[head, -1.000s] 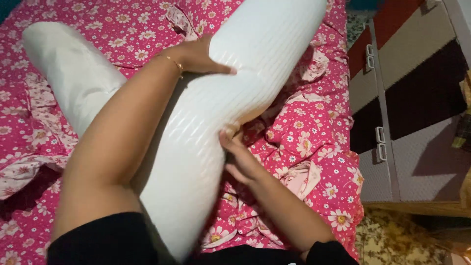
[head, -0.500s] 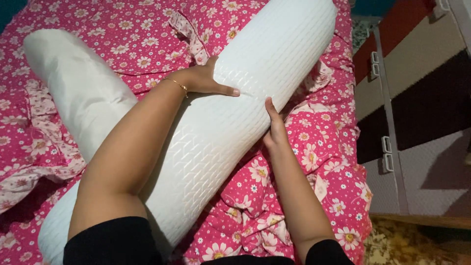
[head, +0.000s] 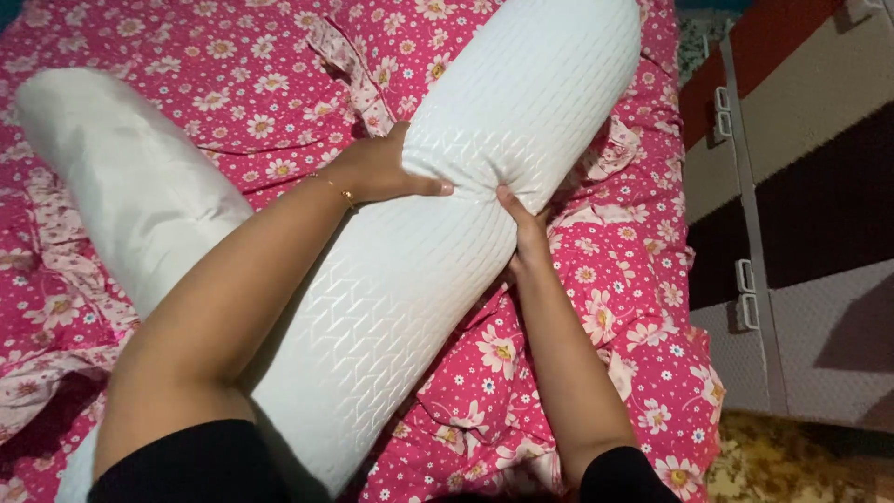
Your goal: The person places a white cylindrical pillow onto a pink floral pillowcase and pulls the case over the pillow. They adjust the fabric along the length and tuck the end to fit the pillow inside the case.
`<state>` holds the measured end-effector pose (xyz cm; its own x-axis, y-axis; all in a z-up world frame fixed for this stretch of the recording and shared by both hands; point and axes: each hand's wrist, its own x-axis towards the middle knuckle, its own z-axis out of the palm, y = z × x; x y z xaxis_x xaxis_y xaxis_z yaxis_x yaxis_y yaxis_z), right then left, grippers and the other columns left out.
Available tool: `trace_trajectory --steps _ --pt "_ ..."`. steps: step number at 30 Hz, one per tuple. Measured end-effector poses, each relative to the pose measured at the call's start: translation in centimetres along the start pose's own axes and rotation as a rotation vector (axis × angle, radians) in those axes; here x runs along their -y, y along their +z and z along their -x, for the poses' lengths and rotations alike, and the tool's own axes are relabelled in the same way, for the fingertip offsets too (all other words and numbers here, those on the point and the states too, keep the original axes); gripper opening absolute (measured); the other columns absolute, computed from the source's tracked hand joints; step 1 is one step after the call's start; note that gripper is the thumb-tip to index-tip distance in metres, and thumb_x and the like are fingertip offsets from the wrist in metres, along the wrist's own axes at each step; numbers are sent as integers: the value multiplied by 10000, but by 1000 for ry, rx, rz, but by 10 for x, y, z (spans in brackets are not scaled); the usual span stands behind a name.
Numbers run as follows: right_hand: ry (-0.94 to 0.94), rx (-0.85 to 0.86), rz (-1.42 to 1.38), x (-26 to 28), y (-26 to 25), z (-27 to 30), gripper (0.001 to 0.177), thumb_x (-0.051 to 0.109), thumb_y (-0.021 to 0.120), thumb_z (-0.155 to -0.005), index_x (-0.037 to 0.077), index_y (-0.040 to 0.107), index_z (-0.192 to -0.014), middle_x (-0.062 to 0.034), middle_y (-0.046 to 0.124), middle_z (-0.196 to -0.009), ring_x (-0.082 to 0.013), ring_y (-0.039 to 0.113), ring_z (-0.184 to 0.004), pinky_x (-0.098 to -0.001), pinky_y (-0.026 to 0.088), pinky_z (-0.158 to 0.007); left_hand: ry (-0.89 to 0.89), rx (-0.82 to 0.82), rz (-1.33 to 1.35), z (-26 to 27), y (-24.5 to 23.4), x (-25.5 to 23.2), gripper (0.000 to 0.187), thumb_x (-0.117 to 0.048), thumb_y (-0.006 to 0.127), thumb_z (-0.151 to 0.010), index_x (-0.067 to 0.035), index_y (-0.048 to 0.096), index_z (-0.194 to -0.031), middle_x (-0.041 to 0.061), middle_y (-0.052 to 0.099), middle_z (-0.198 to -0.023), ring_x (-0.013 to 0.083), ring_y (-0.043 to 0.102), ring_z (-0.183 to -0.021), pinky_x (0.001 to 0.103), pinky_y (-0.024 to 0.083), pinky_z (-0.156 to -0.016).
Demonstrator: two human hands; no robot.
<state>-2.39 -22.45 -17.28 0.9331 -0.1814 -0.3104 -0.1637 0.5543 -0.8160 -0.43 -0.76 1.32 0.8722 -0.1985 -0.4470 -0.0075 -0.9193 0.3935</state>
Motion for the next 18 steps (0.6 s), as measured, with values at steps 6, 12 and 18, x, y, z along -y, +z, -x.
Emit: trace_trajectory --steps 6,12,18 --pt "70 14 -29 -13 -17 36 727 209 882 -796 77 507 -1405 -153 662 -1188 -292 712 -1030 -451 594 -915 52 58 -81 34 10 2 1201 -805 602 -777 -25 163 -1578 300 539 -1423 431 508 -1360 518 396 -1157" --pt "256 -10 -40 -31 -37 105 650 218 836 -800 60 565 -1369 -149 682 -1156 -287 690 -1009 -470 571 -915 -1 132 -163 117 20 -19 1236 -831 531 -794 4 110 -1602 319 520 -1432 455 493 -1372 553 382 -1161" --pt "401 75 -82 -55 -90 151 579 141 779 -813 146 582 -1357 -163 692 -1229 -363 682 -1095 -569 546 -982 -82 166 -427 184 51 -35 1370 -907 505 -790 60 -2 -1617 317 545 -1353 466 629 -1200 503 555 -968"
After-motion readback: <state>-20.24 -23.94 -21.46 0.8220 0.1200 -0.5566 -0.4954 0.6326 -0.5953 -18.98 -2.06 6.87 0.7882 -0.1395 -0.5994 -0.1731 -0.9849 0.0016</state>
